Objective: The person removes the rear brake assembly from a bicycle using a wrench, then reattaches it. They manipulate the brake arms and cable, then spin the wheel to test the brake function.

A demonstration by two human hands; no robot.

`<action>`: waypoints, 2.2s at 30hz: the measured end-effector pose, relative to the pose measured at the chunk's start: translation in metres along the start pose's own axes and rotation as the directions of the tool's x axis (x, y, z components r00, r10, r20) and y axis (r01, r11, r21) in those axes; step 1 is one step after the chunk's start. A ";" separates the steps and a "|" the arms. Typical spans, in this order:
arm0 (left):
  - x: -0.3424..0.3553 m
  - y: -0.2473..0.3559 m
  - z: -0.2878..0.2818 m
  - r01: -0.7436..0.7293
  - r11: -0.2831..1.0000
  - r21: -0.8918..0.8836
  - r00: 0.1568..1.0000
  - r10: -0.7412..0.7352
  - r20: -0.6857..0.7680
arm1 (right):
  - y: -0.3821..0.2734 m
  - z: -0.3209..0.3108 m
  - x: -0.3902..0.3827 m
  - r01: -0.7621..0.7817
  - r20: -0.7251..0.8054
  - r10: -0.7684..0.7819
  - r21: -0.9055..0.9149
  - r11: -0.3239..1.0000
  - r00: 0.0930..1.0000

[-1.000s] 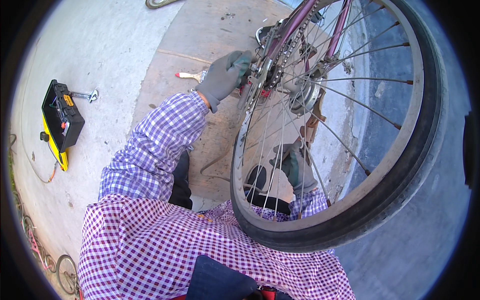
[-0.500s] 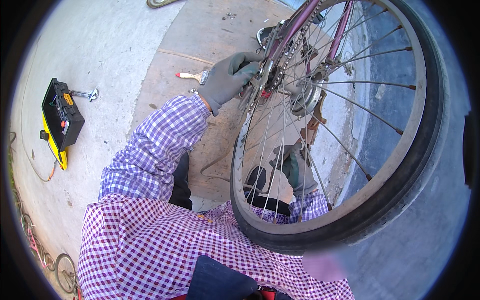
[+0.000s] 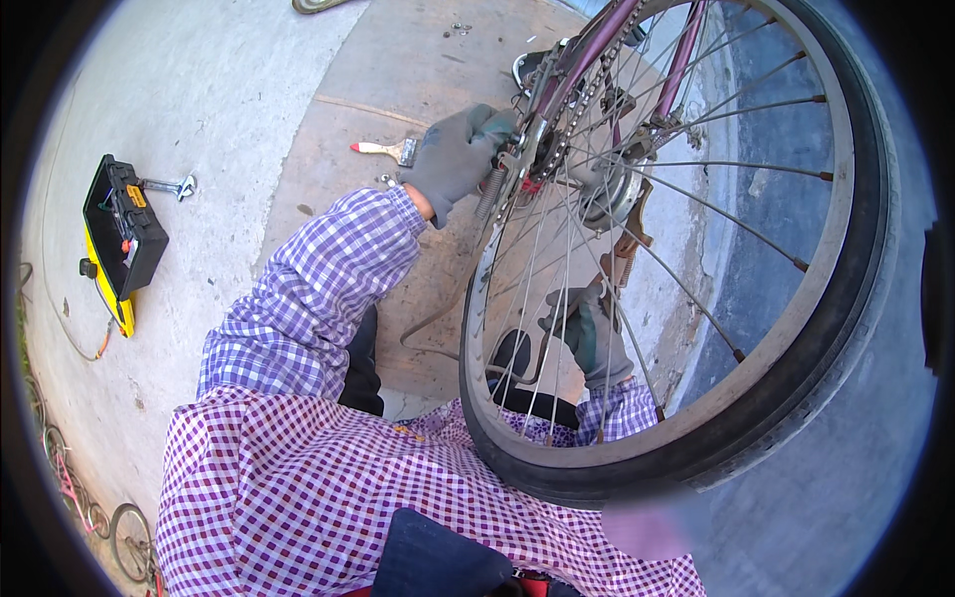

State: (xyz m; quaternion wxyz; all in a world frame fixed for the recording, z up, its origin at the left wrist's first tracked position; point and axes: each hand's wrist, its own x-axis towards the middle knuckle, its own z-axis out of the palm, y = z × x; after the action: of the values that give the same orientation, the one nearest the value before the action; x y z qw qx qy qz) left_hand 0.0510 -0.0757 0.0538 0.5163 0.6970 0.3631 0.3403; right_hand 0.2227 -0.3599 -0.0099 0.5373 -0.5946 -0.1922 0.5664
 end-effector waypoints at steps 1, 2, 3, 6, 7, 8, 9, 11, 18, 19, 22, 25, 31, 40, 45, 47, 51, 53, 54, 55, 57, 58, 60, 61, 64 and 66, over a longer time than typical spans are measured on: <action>0.001 -0.002 0.000 0.074 0.988 -0.133 0.997 -0.072 0.017 | 0.002 0.000 0.000 -0.002 -0.004 0.002 0.002 1.000 1.000; 0.003 -0.003 -0.001 0.141 0.954 -0.264 0.990 -0.131 0.058 | 0.004 -0.001 0.000 0.006 -0.021 -0.005 0.014 1.000 1.000; 0.003 -0.003 -0.001 0.137 0.951 -0.277 0.990 -0.129 0.048 | 0.006 -0.003 0.002 0.022 -0.020 -0.021 0.045 0.999 1.000; 0.003 0.001 0.002 0.116 0.945 -0.307 0.993 -0.118 0.013 | 0.008 -0.021 0.012 0.000 -0.004 0.001 0.146 0.989 1.000; 0.003 0.005 0.007 0.144 0.927 -0.345 0.989 -0.140 0.037 | 0.005 -0.032 0.017 -0.045 -0.009 0.046 0.112 0.993 0.999; 0.005 0.010 0.013 0.157 0.931 -0.330 0.988 -0.146 0.058 | 0.002 -0.044 0.021 -0.063 0.033 0.061 0.083 0.995 0.998; 0.007 0.016 0.021 0.182 0.930 -0.319 0.983 -0.162 0.089 | -0.001 -0.055 0.026 -0.063 0.099 0.051 0.118 0.991 0.994; 0.009 0.031 0.038 0.135 0.946 -0.294 0.991 -0.123 0.059 | -0.004 -0.074 0.030 -0.065 -0.016 0.066 0.068 0.996 0.998; 0.010 0.072 0.084 0.062 0.924 -0.377 0.989 -0.108 -0.101 | -0.006 -0.123 0.050 -0.136 -0.114 0.150 0.118 0.984 0.982; 0.009 0.076 0.086 0.015 0.929 -0.369 0.994 -0.053 -0.095 | -0.003 -0.127 0.055 -0.148 -0.156 0.167 0.124 0.981 0.974; -0.001 0.090 0.093 -0.057 0.896 -0.441 0.994 0.009 -0.112 | 0.009 -0.140 0.068 -0.090 -0.230 0.126 0.160 0.983 0.965; -0.022 0.104 0.105 -0.086 0.867 -0.491 0.996 0.080 -0.033 | 0.026 -0.160 0.073 -0.121 -0.238 0.140 0.093 0.988 0.961; -0.041 0.108 0.144 0.008 0.730 -0.684 0.988 0.102 0.120 | 0.048 -0.197 0.084 0.015 -0.319 0.032 0.144 0.990 0.947; -0.042 0.086 0.135 0.099 0.695 -0.713 0.984 0.040 0.176 | 0.028 -0.194 0.076 -0.067 -0.339 0.079 0.049 0.997 0.938; -0.054 0.097 0.126 0.082 0.705 -0.705 0.990 0.026 0.142 | 0.021 -0.186 0.062 -0.091 -0.372 0.113 0.078 0.993 0.921; -0.054 0.093 0.130 0.072 0.690 -0.720 0.987 0.056 0.153 | 0.021 -0.200 0.064 -0.161 -0.385 0.074 -0.200 0.966 0.920; -0.048 0.075 0.149 0.081 0.594 -0.801 0.947 0.205 0.248 | 0.023 -0.255 0.070 -0.485 -0.355 0.338 -0.517 0.706 0.871; -0.055 0.068 0.159 -0.030 0.643 -0.765 0.916 0.323 0.236 | 0.023 -0.279 0.063 -0.484 -0.349 0.362 -0.383 0.786 0.864; -0.066 0.066 0.162 -0.056 0.712 -0.700 0.901 0.338 0.272 | 0.026 -0.285 0.051 -0.447 -0.311 0.353 -0.322 0.835 0.883; -0.076 0.066 0.166 -0.102 0.764 -0.637 0.885 0.362 0.293 | 0.018 -0.293 0.043 -0.423 -0.313 0.334 -0.281 0.862 0.889; -0.093 0.068 0.173 -0.140 0.809 -0.571 0.864 0.381 0.330 | 0.005 -0.294 0.017 -0.248 -0.293 0.169 -0.260 0.933 0.941; -0.101 0.068 0.177 -0.127 0.799 -0.588 0.845 0.397 0.357 | -0.004 -0.290 0.004 -0.222 -0.307 0.138 -0.259 0.940 0.942; -0.110 0.066 0.188 -0.061 0.773 -0.631 0.754 0.450 0.478 | -0.021 -0.275 -0.024 -0.113 -0.290 0.031 -0.271 0.956 0.957; -0.119 0.064 0.194 0.014 0.790 -0.612 0.761 0.389 0.519 | -0.026 -0.262 -0.037 -0.097 -0.257 0.032 -0.244 0.965 0.966; -0.119 0.057 0.205 -0.335 0.899 -0.281 0.661 0.437 0.610 | -0.024 -0.205 -0.058 -0.123 -0.143 0.103 -0.143 0.982 0.984; -0.123 0.052 0.214 -0.544 0.822 -0.167 0.647 0.539 0.539 | -0.014 -0.166 -0.064 -0.175 -0.038 0.173 -0.040 0.984 0.984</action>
State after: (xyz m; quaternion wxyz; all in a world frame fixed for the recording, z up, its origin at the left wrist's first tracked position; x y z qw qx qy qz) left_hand 0.1788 -0.2930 0.0416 0.4709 0.8439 -0.0292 0.2552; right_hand 0.3559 -0.4782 -0.0041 0.4758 -0.6305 -0.1424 0.5965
